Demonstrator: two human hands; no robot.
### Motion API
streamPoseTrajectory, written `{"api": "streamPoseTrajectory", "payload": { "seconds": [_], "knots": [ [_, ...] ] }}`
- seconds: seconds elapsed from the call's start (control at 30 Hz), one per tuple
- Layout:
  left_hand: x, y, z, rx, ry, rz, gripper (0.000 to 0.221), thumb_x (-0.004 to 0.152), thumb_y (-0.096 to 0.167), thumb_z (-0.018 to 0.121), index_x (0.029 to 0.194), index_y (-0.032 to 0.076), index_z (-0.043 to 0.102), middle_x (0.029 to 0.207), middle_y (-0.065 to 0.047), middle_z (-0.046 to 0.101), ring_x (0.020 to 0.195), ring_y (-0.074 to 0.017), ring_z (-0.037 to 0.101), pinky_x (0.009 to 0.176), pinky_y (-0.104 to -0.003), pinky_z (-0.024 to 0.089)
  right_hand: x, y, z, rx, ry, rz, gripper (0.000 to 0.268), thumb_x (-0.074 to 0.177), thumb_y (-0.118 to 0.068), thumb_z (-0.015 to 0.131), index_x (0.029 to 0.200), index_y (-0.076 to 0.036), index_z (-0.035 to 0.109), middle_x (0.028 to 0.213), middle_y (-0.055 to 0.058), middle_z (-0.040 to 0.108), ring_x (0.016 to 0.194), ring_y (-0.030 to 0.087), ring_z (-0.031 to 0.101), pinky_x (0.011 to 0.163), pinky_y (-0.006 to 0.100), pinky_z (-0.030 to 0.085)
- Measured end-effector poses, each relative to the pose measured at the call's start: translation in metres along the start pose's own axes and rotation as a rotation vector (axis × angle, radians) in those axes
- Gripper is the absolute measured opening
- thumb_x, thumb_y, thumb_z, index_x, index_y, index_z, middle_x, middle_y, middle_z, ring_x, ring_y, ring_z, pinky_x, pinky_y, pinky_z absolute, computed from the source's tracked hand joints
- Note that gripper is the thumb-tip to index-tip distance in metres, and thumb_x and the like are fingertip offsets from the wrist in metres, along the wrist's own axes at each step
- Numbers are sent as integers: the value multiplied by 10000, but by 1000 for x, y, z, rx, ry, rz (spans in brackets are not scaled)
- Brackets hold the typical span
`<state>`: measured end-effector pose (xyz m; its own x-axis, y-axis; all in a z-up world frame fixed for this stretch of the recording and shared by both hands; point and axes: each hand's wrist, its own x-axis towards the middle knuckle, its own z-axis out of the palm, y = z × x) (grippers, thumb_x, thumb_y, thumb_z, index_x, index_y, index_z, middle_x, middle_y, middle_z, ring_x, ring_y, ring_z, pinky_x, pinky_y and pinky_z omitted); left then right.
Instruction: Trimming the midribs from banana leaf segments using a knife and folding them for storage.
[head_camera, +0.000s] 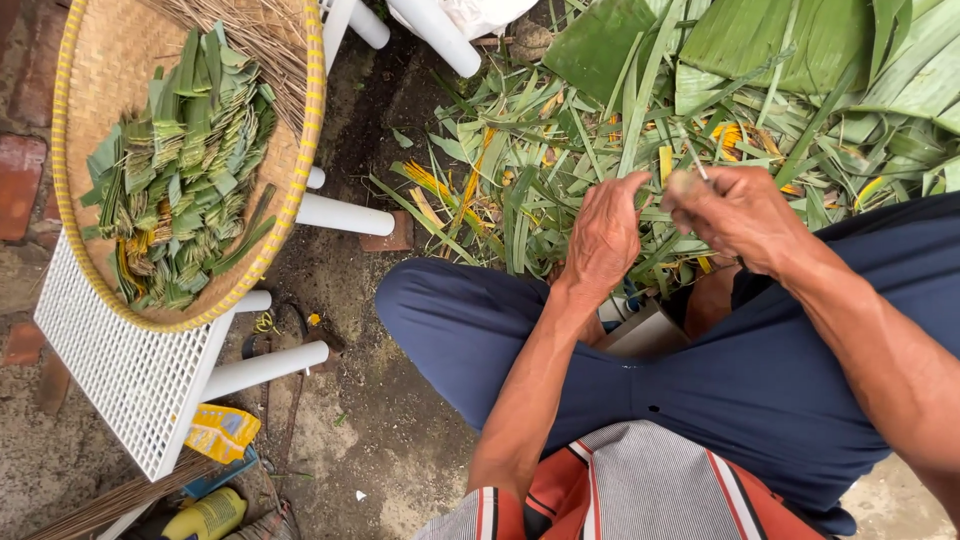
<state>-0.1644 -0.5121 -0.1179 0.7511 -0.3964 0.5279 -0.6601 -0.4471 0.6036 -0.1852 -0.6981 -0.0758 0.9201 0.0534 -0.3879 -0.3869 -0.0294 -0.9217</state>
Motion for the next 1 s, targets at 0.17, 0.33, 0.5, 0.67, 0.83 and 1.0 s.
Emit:
{"api": "streamPoseTrajectory", "payload": {
  "seconds": [0.17,0.33,0.5,0.67,0.83,1.0],
  "knots": [
    [-10,-11,10,112,-22,56,686,944,-42,638,1537,-46,293,1124,-161,647,993,-262,641,1008,-378,511,1,4,6,80,-18,167,391,998,-325,687,872,45,698,660,153,637,379,93,308,306,246,192],
    [-10,-14,10,184,-5,153,803,954,-80,662,1601,-29,190,1011,-102,612,887,-207,590,998,-365,519,4,8,2,132,-15,188,374,998,-275,709,788,29,654,654,139,640,354,72,305,284,239,189],
    [-12,-14,9,280,-68,238,813,967,-68,667,1606,-45,164,1008,-97,611,897,-205,579,1019,-368,506,2,4,2,122,-5,236,149,901,-61,632,793,41,647,688,156,632,384,88,328,302,239,214],
    [-27,-13,16,239,0,-13,894,946,-31,665,1632,30,94,1391,-190,478,1312,-333,502,1313,-600,288,5,10,5,89,82,141,123,908,-84,696,807,-14,684,614,81,609,367,80,349,292,244,261],
    [-47,18,15,-62,178,-604,730,924,163,673,1505,-34,278,1411,-236,488,1260,-384,524,1029,-478,454,8,15,2,107,162,39,155,944,-104,716,800,-73,665,667,47,636,430,53,378,362,205,262],
    [-52,-18,50,-2176,215,-701,529,1181,414,441,1282,-82,591,1237,-257,688,1153,-354,667,1067,-478,503,6,33,12,182,141,5,119,942,-97,702,841,-53,656,654,69,623,406,60,397,320,203,271]
  ]
}}
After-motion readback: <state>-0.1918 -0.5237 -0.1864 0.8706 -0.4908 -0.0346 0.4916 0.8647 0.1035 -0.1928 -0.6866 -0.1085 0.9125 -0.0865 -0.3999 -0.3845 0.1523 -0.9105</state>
